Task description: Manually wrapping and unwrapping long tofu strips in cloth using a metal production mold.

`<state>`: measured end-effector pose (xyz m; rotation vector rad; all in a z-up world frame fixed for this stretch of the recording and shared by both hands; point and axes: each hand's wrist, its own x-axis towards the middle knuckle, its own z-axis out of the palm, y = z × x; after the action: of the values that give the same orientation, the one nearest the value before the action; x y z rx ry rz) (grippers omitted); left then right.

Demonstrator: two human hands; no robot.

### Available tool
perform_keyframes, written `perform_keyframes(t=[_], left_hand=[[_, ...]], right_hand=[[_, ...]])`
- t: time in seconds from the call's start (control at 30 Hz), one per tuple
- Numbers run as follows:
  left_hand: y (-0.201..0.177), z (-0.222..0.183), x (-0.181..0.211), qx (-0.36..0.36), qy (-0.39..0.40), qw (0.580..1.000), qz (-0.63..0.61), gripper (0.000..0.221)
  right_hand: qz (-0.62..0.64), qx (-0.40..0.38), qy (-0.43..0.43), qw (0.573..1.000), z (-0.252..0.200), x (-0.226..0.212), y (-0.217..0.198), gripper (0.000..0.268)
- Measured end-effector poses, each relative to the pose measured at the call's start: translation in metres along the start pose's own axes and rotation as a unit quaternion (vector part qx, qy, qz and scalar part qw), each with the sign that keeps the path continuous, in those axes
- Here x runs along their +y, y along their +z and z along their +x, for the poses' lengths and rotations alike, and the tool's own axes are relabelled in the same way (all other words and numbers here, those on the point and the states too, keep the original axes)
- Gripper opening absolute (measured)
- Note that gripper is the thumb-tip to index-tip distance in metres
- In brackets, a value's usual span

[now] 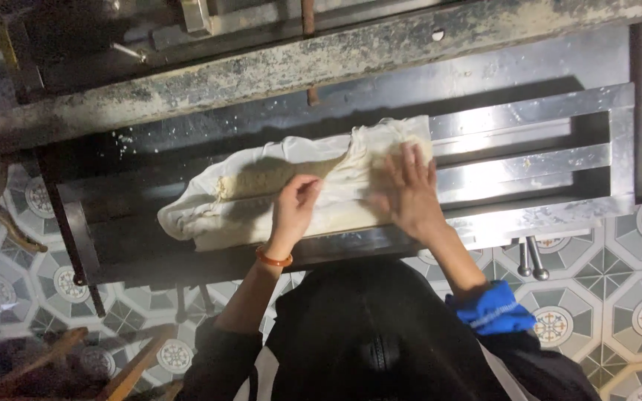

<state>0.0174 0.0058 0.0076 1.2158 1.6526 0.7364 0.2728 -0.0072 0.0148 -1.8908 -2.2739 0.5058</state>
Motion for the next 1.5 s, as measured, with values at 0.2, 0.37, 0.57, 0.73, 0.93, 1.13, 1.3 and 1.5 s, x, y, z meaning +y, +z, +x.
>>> perform_keyframes(t=[0.2, 0.37, 0.57, 0.73, 0.93, 1.13, 1.3, 1.5], left_hand=[[0.015, -0.024, 0.152, -0.223, 0.351, 0.908, -0.052, 0.056], [-0.019, 0.011, 0.142, -0.163, 0.373, 0.907, 0.107, 0.043], [-0.082, 0.075, -0.019, 0.042, 0.264, 0.889, 0.371, 0.041], [-0.096, 0.104, -0.039, 0.002, 0.182, 0.887, 0.424, 0.030], [-0.090, 0.115, -0.064, 0.024, 0.271, 0.918, 0.288, 0.003], [-0.095, 0.086, -0.063, 0.058, 0.317, 0.911, 0.256, 0.008], [-0.102, 0.041, -0.040, -0.049, 0.214, 0.927, 0.303, 0.014], [-0.093, 0.013, -0.064, -0.122, 0.293, 0.810, 0.494, 0.033]], right_hand=[[0.460, 0.153, -0.011, 0.874, -0.014, 0.000, -0.086, 0.049], [0.448, 0.246, 0.164, 0.844, -0.081, 0.197, -0.117, 0.018], [0.244, 0.291, 0.107, 0.919, -0.113, 0.295, -0.089, 0.048], [0.101, 0.156, -0.039, 0.982, 0.026, 0.196, -0.028, 0.032], [-0.122, -0.008, -0.088, 0.989, 0.097, 0.138, 0.016, 0.027], [-0.138, 0.146, -0.137, 0.970, 0.074, 0.145, 0.019, 0.015], [-0.089, 0.098, -0.146, 0.980, 0.034, 0.133, -0.003, 0.015], [-0.178, 0.036, -0.240, 0.954, 0.003, 0.135, 0.020, 0.031]])
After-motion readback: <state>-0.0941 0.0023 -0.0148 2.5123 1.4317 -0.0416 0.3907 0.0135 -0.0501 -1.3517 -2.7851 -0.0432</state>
